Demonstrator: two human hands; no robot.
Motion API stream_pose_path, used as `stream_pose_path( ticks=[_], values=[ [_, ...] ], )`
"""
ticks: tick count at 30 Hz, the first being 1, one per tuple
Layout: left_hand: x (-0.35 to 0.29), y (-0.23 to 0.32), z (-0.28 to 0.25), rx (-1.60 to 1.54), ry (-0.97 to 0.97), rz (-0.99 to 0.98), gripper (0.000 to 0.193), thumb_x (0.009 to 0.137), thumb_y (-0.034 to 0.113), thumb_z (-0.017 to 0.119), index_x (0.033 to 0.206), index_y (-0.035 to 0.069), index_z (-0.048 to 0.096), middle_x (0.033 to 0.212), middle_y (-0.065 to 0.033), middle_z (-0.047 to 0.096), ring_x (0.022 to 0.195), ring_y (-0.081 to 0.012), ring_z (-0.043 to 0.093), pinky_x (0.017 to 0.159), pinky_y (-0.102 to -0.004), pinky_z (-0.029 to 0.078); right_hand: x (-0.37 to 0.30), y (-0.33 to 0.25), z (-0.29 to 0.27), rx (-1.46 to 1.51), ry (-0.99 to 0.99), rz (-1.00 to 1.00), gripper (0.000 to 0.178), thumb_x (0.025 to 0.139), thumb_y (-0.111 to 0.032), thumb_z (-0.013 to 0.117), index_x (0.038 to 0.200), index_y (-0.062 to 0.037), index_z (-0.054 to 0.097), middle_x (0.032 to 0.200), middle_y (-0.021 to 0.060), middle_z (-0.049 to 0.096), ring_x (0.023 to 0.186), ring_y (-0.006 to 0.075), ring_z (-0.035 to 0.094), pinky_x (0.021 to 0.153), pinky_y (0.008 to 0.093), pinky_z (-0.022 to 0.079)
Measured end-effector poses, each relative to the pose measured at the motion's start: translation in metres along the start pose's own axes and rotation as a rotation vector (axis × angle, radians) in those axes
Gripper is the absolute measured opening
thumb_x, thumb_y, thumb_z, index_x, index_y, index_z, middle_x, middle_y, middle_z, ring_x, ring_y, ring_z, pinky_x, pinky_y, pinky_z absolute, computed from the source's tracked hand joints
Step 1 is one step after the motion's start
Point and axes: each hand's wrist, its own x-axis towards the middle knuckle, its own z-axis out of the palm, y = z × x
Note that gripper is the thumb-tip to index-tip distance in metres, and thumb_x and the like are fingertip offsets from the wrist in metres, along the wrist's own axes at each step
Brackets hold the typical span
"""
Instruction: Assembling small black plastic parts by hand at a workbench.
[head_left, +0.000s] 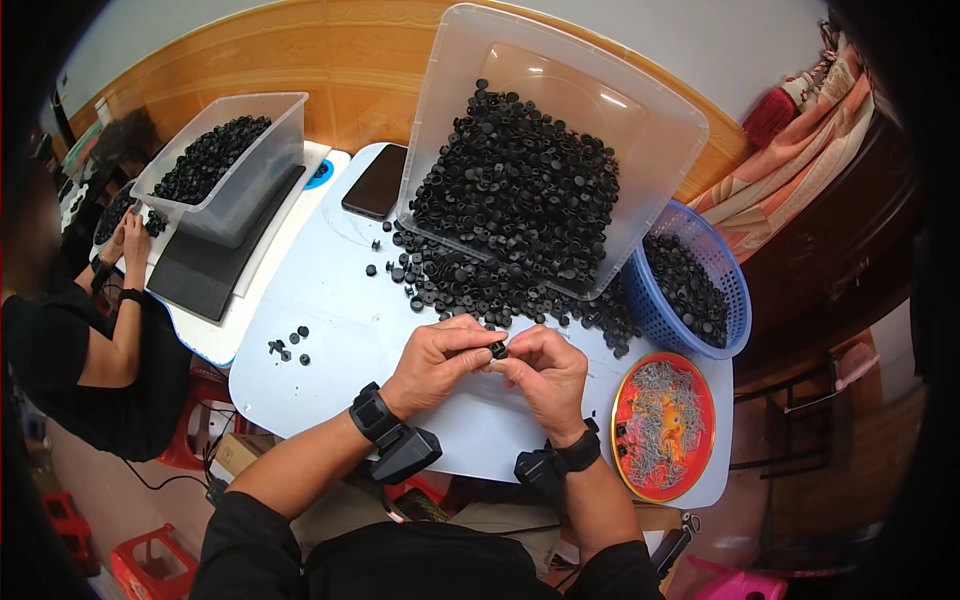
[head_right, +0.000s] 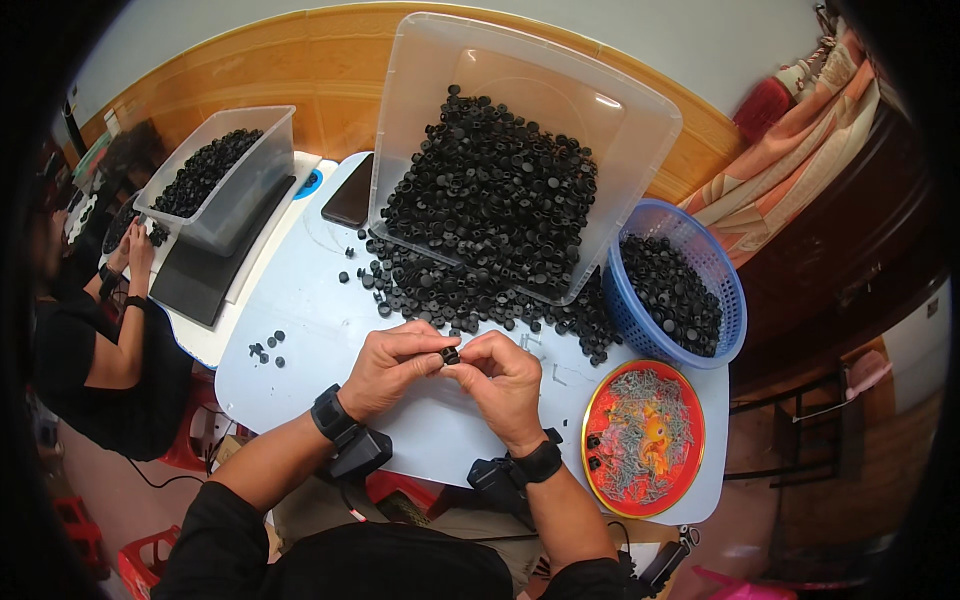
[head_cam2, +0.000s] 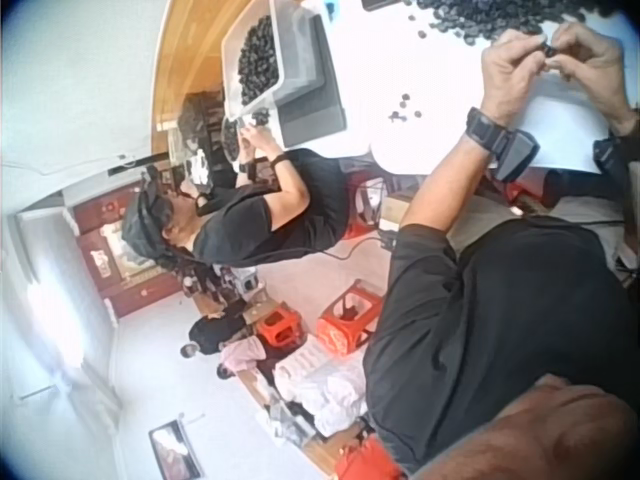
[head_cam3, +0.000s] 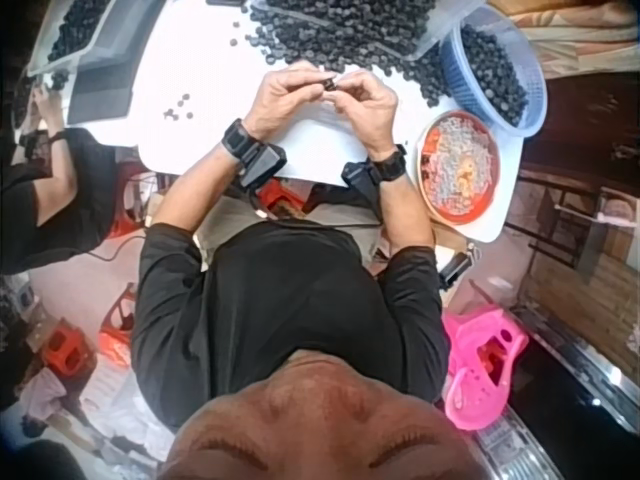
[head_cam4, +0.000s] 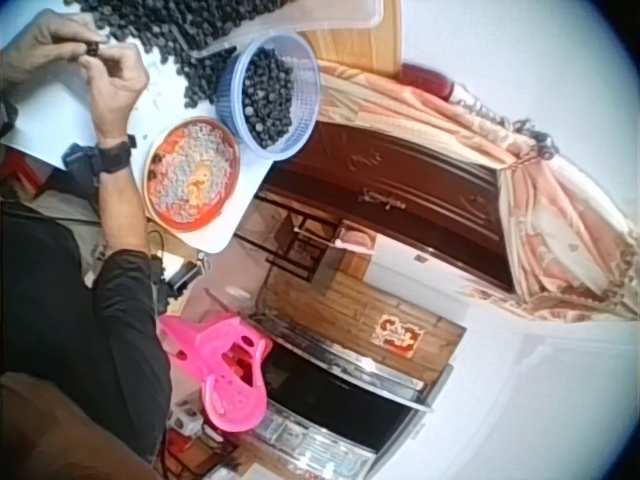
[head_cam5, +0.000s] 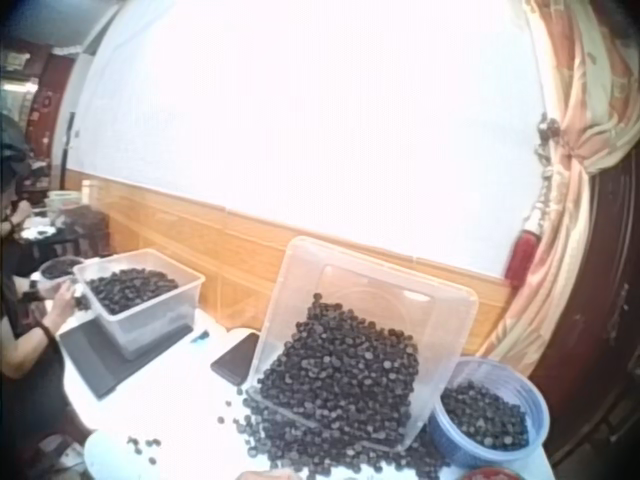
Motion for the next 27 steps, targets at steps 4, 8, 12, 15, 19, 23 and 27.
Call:
stream_pose_path(
  ticks=[4, 8, 12, 15, 19, 23, 27],
  values=[
    [-0.002, -0.004, -0.001, 0.002, 0.008, -0.013, 0.028, 0.08, -0.006, 0.055, 0.105, 0.002, 0.063, 0.081, -0.0042, 0.055, 0.07, -0.0086, 0.056, 0.064, -0.0189, 0.047, 0.0, -0.001, 0.002, 0.023, -0.001, 0.036, 0.016, 0.07, 0.005, 0.07, 0.079, 0.0008, 0.057, 0.078, 0.0034, 0.057, 0.064, 0.0074, 0.057, 0.05, 0.0179, 0.047],
    [-0.003, -0.007, 0.0, -0.077, 0.019, -0.041, 0.028, 0.08, -0.006, 0.055, 0.106, 0.003, 0.063, 0.08, -0.0041, 0.054, 0.068, -0.0082, 0.057, 0.062, -0.0183, 0.047, 0.0, 0.0, 0.002, 0.062, -0.01, 0.067, 0.013, 0.073, 0.005, 0.067, 0.079, 0.0007, 0.057, 0.078, 0.0038, 0.057, 0.066, 0.0088, 0.059, 0.048, 0.0177, 0.047],
    [-0.004, -0.006, 0.0, -0.061, 0.024, -0.073, 0.027, 0.082, -0.007, 0.053, 0.107, 0.001, 0.062, 0.084, -0.0058, 0.055, 0.07, -0.0099, 0.057, 0.064, -0.0195, 0.048, 0.002, 0.005, 0.001, 0.071, -0.025, 0.068, 0.012, 0.074, 0.006, 0.066, 0.08, 0.0004, 0.057, 0.078, 0.0041, 0.057, 0.066, 0.0092, 0.059, 0.048, 0.0178, 0.047],
    [-0.005, -0.007, 0.001, -0.055, 0.05, -0.094, 0.026, 0.082, -0.007, 0.053, 0.106, 0.0, 0.062, 0.085, -0.006, 0.055, 0.07, -0.0103, 0.058, 0.064, -0.0199, 0.048, 0.003, 0.008, 0.001, 0.09, -0.033, 0.062, 0.012, 0.074, 0.006, 0.066, 0.08, 0.0005, 0.057, 0.078, 0.0043, 0.056, 0.066, 0.0093, 0.059, 0.048, 0.0178, 0.047],
    [-0.006, -0.006, 0.003, -0.095, 0.071, -0.088, 0.027, 0.081, -0.005, 0.055, 0.106, 0.002, 0.062, 0.083, -0.0052, 0.056, 0.068, -0.009, 0.059, 0.062, -0.0183, 0.048, 0.002, 0.01, 0.0, 0.105, -0.027, 0.067, 0.012, 0.073, 0.006, 0.066, 0.08, 0.0006, 0.057, 0.078, 0.0045, 0.056, 0.066, 0.0094, 0.059, 0.048, 0.0179, 0.047],
    [-0.007, -0.007, 0.004, -0.11, 0.067, -0.093, 0.026, 0.082, -0.006, 0.053, 0.106, 0.0, 0.062, 0.085, -0.0061, 0.055, 0.07, -0.0112, 0.058, 0.064, -0.0205, 0.049, 0.003, 0.013, 0.0, 0.131, -0.048, 0.064, 0.013, 0.073, 0.006, 0.066, 0.079, 0.0004, 0.056, 0.077, 0.0042, 0.056, 0.066, 0.0092, 0.059, 0.049, 0.018, 0.047],
    [-0.009, -0.006, 0.005, -0.132, 0.072, -0.112, 0.026, 0.083, -0.005, 0.053, 0.107, 0.0, 0.062, 0.085, -0.0061, 0.055, 0.07, -0.0111, 0.058, 0.064, -0.0203, 0.048, 0.003, 0.015, 0.0, 0.115, -0.067, 0.042, 0.013, 0.073, 0.006, 0.066, 0.077, -0.0003, 0.056, 0.076, 0.004, 0.055, 0.064, 0.008, 0.057, 0.049, 0.0178, 0.046]
  ],
)
